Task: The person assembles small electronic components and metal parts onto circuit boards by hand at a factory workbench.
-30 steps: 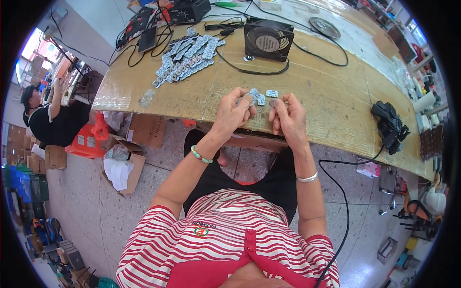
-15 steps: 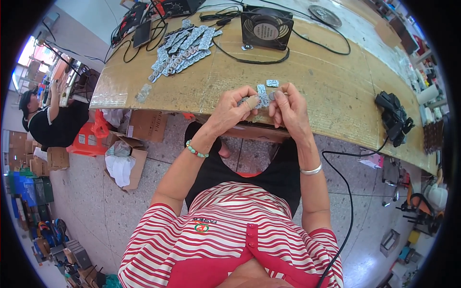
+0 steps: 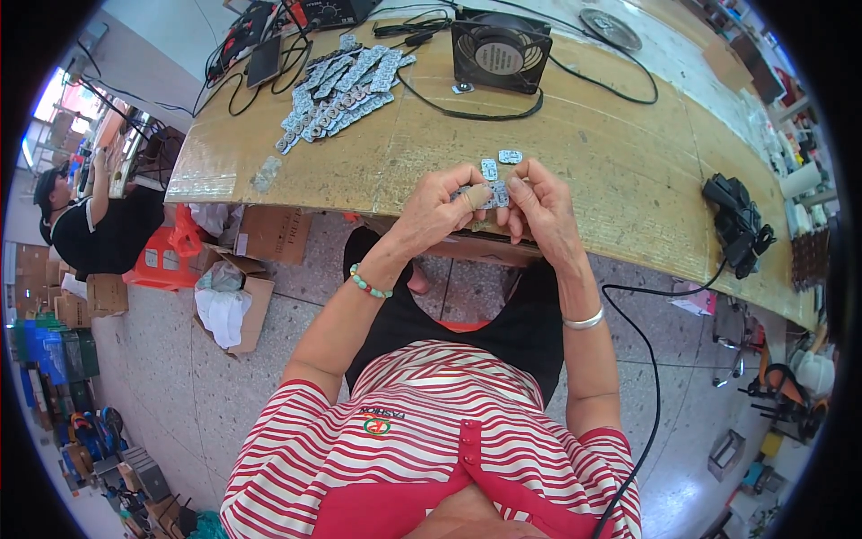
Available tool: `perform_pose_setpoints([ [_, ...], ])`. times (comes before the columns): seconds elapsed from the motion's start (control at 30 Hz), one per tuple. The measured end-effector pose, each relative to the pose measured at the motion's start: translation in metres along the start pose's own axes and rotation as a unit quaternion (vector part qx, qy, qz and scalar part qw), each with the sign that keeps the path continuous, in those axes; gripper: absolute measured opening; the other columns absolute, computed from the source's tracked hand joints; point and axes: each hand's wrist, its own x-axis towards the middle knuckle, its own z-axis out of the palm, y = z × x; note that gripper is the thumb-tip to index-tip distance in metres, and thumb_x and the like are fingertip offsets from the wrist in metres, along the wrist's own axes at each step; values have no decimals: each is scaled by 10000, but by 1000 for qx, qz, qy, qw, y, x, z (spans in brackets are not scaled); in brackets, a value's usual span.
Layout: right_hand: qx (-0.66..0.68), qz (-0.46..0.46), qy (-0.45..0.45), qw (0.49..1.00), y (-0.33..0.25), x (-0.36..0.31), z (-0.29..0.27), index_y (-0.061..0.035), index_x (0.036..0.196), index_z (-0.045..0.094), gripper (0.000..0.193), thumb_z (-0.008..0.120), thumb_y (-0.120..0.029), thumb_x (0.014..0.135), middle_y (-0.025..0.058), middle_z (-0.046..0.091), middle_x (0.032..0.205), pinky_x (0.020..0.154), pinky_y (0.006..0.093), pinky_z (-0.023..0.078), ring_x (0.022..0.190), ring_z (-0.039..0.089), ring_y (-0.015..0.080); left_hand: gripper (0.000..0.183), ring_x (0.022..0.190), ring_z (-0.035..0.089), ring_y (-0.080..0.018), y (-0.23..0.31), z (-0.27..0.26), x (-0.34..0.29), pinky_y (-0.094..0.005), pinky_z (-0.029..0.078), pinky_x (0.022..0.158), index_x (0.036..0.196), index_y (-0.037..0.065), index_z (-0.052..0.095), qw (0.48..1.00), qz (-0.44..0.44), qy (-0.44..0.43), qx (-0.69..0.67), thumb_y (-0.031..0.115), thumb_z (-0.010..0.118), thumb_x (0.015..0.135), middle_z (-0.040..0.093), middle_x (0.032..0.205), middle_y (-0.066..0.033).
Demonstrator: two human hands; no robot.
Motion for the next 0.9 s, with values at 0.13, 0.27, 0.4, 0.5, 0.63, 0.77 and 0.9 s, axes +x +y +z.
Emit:
perform_pose_setpoints([
  [0.13, 7, -5, 15, 1000, 0, 1, 4, -8, 932, 517, 158, 463, -122, 1027, 46, 583, 624, 407, 210, 404, 434, 496, 64, 150, 559, 438, -24, -6, 1, 1, -191, 316, 483, 915, 40, 593, 1000, 3, 1, -19, 181, 598, 966, 581, 725, 14],
  [0.27, -55, -54, 31, 997, 5, -1, 5, -4, 922, 518, 183, 457, -138, 1031, 37, 573, 609, 403, 224, 412, 438, 509, 70, 130, 573, 469, -35, -2, 10, 1, -201, 361, 502, 911, 33, 581, 1000, 16, 4, -26, 150, 580, 969, 588, 725, 9],
  [0.4, -92, -33, 56, 994, 3, -3, 4, -11, 907, 521, 220, 454, -177, 1034, 21, 548, 592, 390, 244, 411, 436, 510, 79, 126, 571, 476, -39, 5, 7, -2, -202, 369, 506, 920, 35, 575, 999, -22, -12, 24, 147, 567, 977, 590, 725, 6],
  [0.5, -106, -28, 50, 993, -1, -2, 3, -18, 904, 523, 231, 452, -194, 1034, 8, 515, 581, 386, 247, 406, 425, 487, 79, 126, 570, 488, -43, 1, 4, -1, -203, 379, 509, 913, 36, 566, 999, -3, -33, 29, 141, 555, 982, 594, 724, 3],
  [0.63, -65, -16, 29, 997, -2, -2, 1, -21, 899, 524, 233, 450, -196, 1034, -7, 471, 572, 385, 236, 401, 414, 448, 75, 144, 576, 487, -32, -5, 6, -2, -194, 369, 506, 922, 46, 561, 999, 38, -31, 16, 173, 565, 990, 599, 730, 8],
  [0.77, 30, 10, 53, 998, -6, -5, 0, -45, 895, 523, 241, 456, -222, 1044, -34, 441, 573, 385, 197, 361, 418, 425, 57, 161, 592, 502, -34, -10, 13, -10, -196, 389, 517, 941, 40, 563, 991, 94, 16, 91, 191, 585, 991, 618, 756, -9],
  [0.9, 16, 3, 62, 998, -4, -4, 2, -39, 906, 532, 258, 491, -260, 1034, -29, 454, 571, 382, 198, 356, 418, 440, 59, 133, 620, 581, -90, -12, 19, -12, -240, 449, 546, 949, 20, 588, 950, 186, 101, 229, 147, 624, 957, 642, 779, -52],
])
